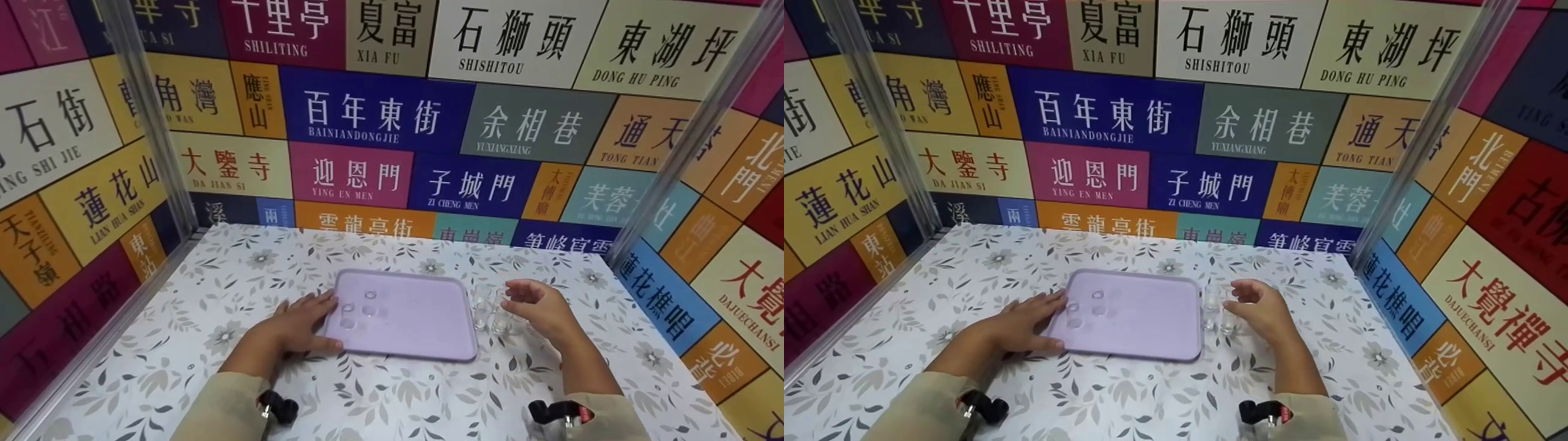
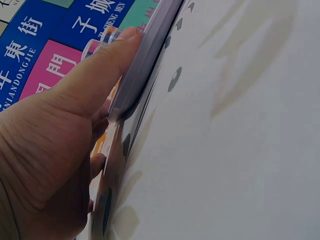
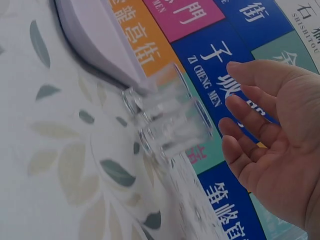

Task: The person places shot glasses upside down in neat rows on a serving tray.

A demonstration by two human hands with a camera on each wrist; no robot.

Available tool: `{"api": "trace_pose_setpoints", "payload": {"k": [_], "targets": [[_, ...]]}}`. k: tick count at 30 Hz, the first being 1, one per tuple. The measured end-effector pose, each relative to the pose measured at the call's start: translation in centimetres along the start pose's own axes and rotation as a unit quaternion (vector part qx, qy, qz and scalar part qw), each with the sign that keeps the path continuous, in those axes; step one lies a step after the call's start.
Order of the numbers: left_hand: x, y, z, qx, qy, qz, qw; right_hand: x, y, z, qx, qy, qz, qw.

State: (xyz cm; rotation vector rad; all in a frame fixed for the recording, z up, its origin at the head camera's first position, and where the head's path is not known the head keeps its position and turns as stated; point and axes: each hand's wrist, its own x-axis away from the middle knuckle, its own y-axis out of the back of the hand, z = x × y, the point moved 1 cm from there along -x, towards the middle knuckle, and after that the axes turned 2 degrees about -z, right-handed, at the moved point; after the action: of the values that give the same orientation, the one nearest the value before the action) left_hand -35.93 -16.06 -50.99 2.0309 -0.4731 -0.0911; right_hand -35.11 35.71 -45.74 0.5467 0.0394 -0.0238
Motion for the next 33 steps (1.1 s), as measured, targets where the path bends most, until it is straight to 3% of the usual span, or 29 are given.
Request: {"api": "trace_pose_setpoints", "payload": {"k": [11,20,33], "targets": [[0.2,0.1,-0.3,-0.003,-0.003,0.001,1.0000,0.3,0.1,-1.9,0.025,-0.001,0.044,0.999],[0.1,0.2,-0.4,0.001,0.003,0.005,1.0000,0.0,-1.1,-3.3,0.073,-0.039,0.065,0.994],[0.0,0.1,-0.2,-0.010,-0.012,-0.002,0.9999,-0.2,-2.1,-4.4,0.132,-0.023,0.049,0.990]]}}
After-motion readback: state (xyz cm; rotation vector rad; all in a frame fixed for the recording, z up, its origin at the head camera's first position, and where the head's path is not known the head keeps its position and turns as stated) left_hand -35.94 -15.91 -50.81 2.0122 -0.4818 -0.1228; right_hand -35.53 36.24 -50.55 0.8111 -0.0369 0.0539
